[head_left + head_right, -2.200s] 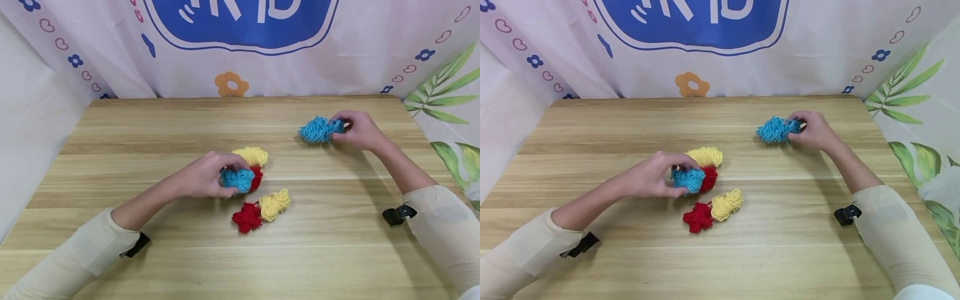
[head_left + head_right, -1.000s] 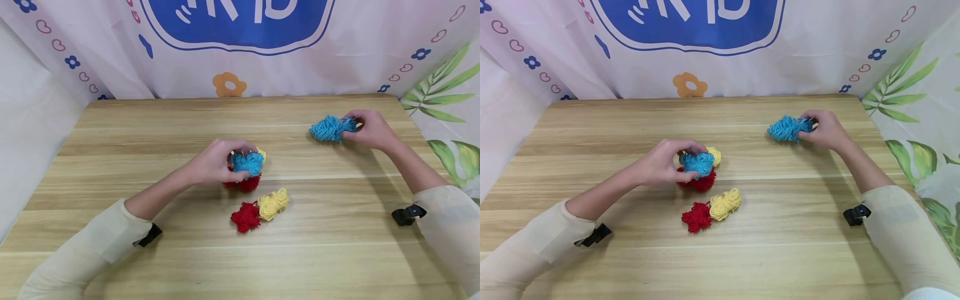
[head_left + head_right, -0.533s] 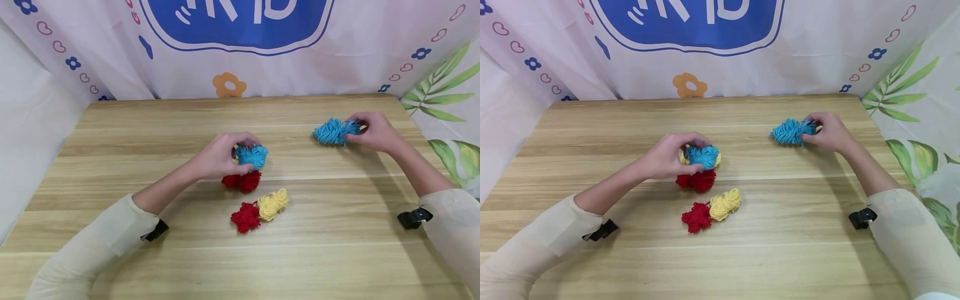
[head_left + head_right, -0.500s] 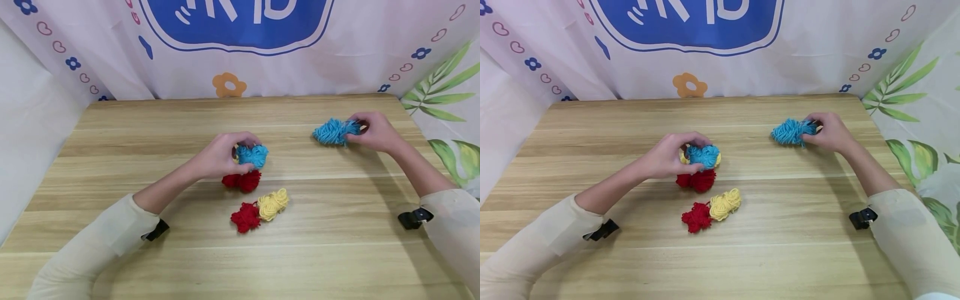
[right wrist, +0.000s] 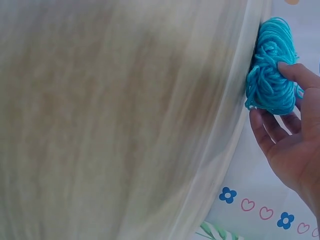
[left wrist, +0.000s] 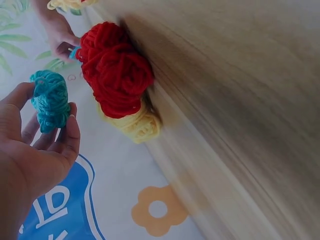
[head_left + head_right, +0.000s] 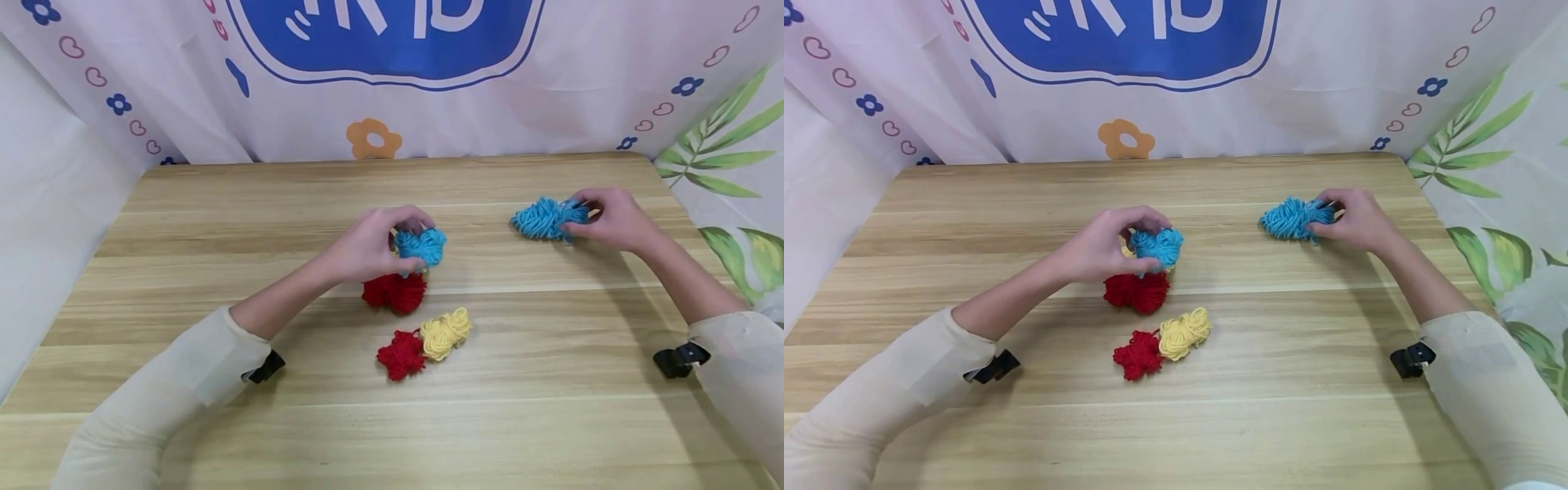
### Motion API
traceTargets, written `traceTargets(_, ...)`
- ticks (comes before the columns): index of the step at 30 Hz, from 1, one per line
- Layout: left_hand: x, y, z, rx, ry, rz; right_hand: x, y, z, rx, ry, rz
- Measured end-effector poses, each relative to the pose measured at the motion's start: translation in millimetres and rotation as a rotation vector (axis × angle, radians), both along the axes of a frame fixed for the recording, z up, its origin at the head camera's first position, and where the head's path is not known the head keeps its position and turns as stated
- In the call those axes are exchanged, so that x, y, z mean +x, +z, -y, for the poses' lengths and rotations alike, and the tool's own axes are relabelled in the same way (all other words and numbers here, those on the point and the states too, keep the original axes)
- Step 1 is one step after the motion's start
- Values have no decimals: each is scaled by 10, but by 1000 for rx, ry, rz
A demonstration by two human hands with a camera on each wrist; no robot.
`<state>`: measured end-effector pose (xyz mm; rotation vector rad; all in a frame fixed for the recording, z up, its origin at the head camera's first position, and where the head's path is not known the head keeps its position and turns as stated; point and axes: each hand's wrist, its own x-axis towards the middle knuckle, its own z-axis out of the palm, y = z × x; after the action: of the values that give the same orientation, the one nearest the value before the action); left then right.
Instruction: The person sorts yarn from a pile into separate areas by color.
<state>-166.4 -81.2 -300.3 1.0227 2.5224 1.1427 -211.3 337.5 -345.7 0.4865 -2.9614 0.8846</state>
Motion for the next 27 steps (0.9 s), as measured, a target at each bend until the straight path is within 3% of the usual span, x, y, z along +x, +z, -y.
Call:
traceTargets(17, -83, 29, -169, -39, 10, 58, 29, 38, 21, 9, -9, 22)
traceTargets(27, -155, 24, -284, -52, -1, 57, 39, 59, 12, -2, -18, 26)
